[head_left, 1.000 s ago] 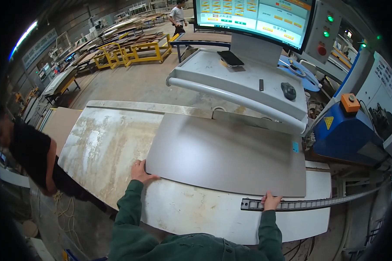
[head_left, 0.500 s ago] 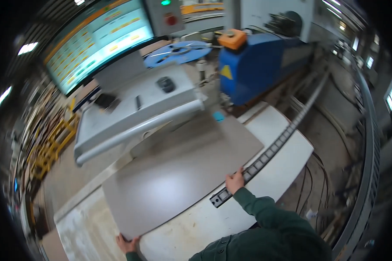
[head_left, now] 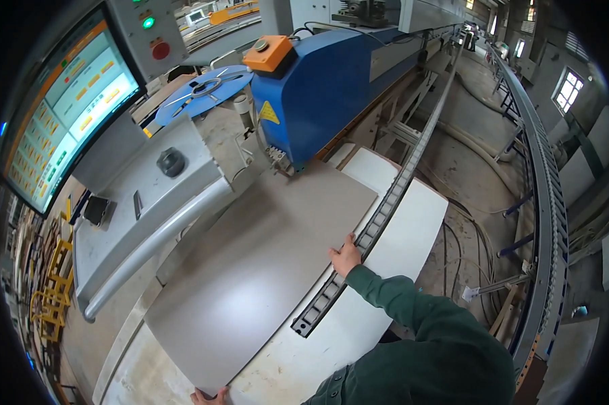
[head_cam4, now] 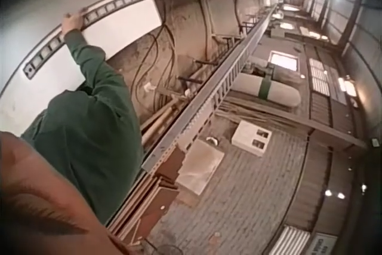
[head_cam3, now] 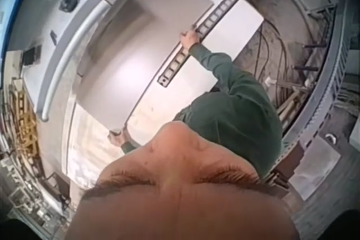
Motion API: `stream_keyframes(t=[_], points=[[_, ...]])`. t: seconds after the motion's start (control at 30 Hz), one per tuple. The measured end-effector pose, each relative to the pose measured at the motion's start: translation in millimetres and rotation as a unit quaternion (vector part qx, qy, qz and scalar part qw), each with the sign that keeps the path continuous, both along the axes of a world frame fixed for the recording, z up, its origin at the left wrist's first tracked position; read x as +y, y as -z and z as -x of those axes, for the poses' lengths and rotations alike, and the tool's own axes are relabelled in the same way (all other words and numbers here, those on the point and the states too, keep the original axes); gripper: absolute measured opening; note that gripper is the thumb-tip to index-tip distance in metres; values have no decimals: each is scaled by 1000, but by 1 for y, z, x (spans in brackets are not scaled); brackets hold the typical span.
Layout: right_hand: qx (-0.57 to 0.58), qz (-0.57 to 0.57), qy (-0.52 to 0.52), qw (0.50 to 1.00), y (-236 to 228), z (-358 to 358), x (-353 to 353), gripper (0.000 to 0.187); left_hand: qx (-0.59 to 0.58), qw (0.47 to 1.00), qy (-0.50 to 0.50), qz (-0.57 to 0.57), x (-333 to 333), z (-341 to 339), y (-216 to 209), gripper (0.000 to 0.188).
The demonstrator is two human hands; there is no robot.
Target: Manually picking up laminate boards from a conveyor belt, positioning them for processing, and returning them to the flow.
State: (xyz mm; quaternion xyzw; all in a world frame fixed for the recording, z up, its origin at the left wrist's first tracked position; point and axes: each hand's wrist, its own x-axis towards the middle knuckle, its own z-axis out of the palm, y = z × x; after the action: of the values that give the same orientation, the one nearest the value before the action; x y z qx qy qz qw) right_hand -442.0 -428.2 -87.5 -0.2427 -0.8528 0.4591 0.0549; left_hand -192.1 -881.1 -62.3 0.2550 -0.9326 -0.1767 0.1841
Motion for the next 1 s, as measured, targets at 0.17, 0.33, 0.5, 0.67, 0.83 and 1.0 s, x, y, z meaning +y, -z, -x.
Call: stream_keyframes(t=[0.17, 0.33, 0.5, 0.67, 0.83, 1.0], points=[[-34, -64, 3, 997, -23, 29, 42, 74, 6, 1000, -5, -8, 55, 30, -8, 67], [-27, -109, 5, 994, -32, 54, 90, 77, -7, 1000, -17, 18, 104, 56, -5, 66], [-37, -80, 5, 996, -32, 70, 128, 77, -13, 999, -12, -39, 147, 75, -12, 66], [-36, -68, 14, 997, -34, 91, 152, 74, -38, 999, -26, 6, 157, 93, 2, 67], [-31, -10, 14, 999, -43, 104, 173, 74, -17, 999, -31, -1, 188, 107, -4, 73], [92, -55, 6, 994, -6, 96, 216, 70, 5, 999, -22, -38, 230, 128, 1, 71]])
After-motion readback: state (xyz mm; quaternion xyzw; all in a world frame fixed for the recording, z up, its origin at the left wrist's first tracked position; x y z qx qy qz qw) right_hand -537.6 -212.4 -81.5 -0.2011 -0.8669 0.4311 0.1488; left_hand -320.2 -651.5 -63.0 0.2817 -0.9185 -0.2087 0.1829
